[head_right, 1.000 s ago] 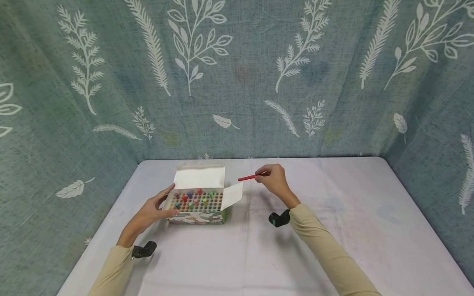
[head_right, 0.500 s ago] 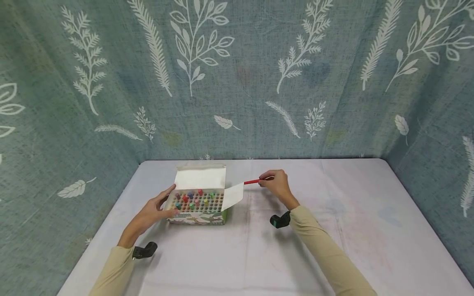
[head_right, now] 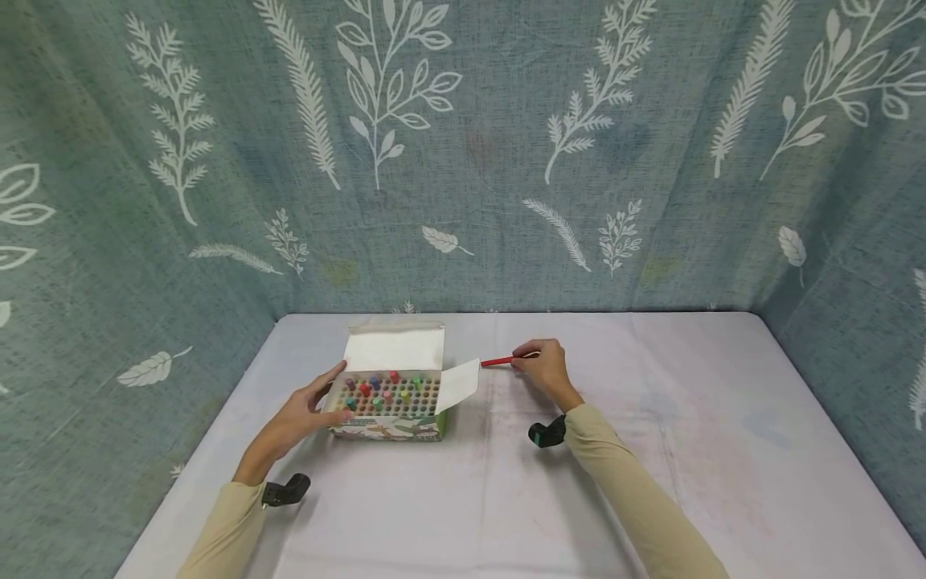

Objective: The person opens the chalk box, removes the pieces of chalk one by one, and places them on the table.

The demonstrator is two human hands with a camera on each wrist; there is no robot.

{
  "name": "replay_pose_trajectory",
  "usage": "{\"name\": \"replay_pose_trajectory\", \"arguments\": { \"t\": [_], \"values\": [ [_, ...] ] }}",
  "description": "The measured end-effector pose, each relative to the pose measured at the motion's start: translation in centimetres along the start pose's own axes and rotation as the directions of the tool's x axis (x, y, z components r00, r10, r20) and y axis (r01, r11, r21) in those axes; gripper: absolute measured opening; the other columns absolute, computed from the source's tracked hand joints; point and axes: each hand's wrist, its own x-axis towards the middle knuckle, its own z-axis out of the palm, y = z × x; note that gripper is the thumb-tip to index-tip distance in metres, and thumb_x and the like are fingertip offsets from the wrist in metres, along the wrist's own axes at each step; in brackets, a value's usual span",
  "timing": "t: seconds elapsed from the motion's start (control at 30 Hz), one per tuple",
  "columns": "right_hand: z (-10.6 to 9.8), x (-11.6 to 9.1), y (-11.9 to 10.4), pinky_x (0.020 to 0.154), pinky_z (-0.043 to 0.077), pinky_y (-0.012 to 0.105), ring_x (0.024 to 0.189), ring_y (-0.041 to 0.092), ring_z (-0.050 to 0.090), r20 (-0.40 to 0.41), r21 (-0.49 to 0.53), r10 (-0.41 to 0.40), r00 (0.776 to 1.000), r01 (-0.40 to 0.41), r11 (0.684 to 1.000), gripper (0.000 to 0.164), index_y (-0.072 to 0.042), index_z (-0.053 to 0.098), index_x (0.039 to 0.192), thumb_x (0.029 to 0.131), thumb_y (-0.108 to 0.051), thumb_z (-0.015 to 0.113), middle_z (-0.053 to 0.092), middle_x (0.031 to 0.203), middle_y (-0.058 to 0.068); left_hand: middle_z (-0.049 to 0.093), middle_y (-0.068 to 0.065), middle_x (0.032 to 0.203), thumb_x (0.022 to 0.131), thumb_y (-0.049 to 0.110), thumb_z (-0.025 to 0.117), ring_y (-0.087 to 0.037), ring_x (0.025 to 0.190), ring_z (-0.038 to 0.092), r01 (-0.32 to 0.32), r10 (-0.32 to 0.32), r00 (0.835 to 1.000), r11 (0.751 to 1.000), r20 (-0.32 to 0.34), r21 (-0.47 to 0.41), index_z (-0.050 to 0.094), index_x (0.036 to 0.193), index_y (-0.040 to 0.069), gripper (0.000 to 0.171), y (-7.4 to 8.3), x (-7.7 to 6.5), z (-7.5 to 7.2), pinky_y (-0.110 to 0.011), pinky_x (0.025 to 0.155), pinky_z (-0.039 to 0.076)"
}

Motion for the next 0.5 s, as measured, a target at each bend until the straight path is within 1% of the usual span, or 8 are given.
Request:
{"name": "replay_pose_trajectory", "arguments": {
  "t": [0.1, 0.17, 0.27, 0.37, 0.5],
  "values": [
    [0.1, 0.2, 0.4, 0.061, 0.052, 0.033, 0.072, 0.025, 0.062, -0.031, -0.081, -0.016, 0.999, 0.014, 0.997, 0.014, 0.002, 0.068, 0.089, 0.076, -0.004, 0.067, 0.064, 0.086, 0.016, 0.007, -0.006, 0.146, 0.078, 0.026, 0.068, -0.034, 0.132, 0.004, 0.004, -0.004, 1.0, 1.0, -0.004, 0.008, 0.015, 0.142, 0.025, 0.083, 0.1, 0.0, 0.1, -0.061, 0.095, 0.022],
    [0.2, 0.2, 0.7, 0.057, 0.052, 0.031, 0.068, 0.023, 0.062, -0.038, -0.135, -0.029, 0.999, 0.024, 0.991, 0.012, 0.0, 0.069, 0.087, 0.076, -0.006, 0.067, 0.065, 0.083, 0.013, 0.007, -0.006, 0.146, 0.078, 0.026, 0.068, -0.034, 0.132, 0.004, 0.009, -0.009, 1.0, 1.0, -0.006, 0.009, 0.015, 0.142, 0.025, 0.083, 0.1, -0.1, 0.1, -0.061, 0.095, 0.022],
    [0.1, 0.2, 1.1, 0.058, 0.05, 0.03, 0.069, 0.021, 0.06, -0.035, -0.209, -0.071, 0.997, 0.062, 0.976, 0.011, -0.002, 0.069, 0.086, 0.076, -0.007, 0.067, 0.065, 0.081, 0.01, 0.008, -0.005, 0.146, 0.077, 0.027, 0.068, -0.034, 0.132, 0.004, 0.015, -0.015, 1.0, 1.0, -0.008, 0.012, 0.015, 0.142, 0.026, 0.084, 0.2, -0.1, 0.1, -0.061, 0.095, 0.022],
    [0.1, 0.2, 1.3, 0.062, 0.05, 0.032, 0.073, 0.021, 0.059, -0.026, -0.265, -0.116, 0.993, 0.105, 0.959, 0.011, -0.003, 0.07, 0.086, 0.076, -0.006, 0.067, 0.065, 0.081, 0.009, 0.008, -0.005, 0.146, 0.077, 0.028, 0.068, -0.033, 0.132, 0.004, 0.014, -0.014, 1.0, 1.0, -0.012, 0.014, 0.015, 0.142, 0.026, 0.084, 0.3, -0.1, 0.1, -0.06, 0.095, 0.023],
    [0.1, 0.3, 1.4, 0.065, 0.05, 0.033, 0.074, 0.021, 0.059, -0.013, -0.299, -0.161, 0.987, 0.15, 0.942, 0.009, -0.003, 0.07, 0.085, 0.076, -0.004, 0.067, 0.065, 0.081, 0.008, 0.007, -0.005, 0.146, 0.077, 0.028, 0.068, -0.033, 0.132, 0.003, 0.014, -0.013, 1.0, 1.0, -0.013, 0.019, 0.015, 0.142, 0.026, 0.084, 0.4, -0.2, 0.1, -0.06, 0.095, 0.022]
  ]
}}
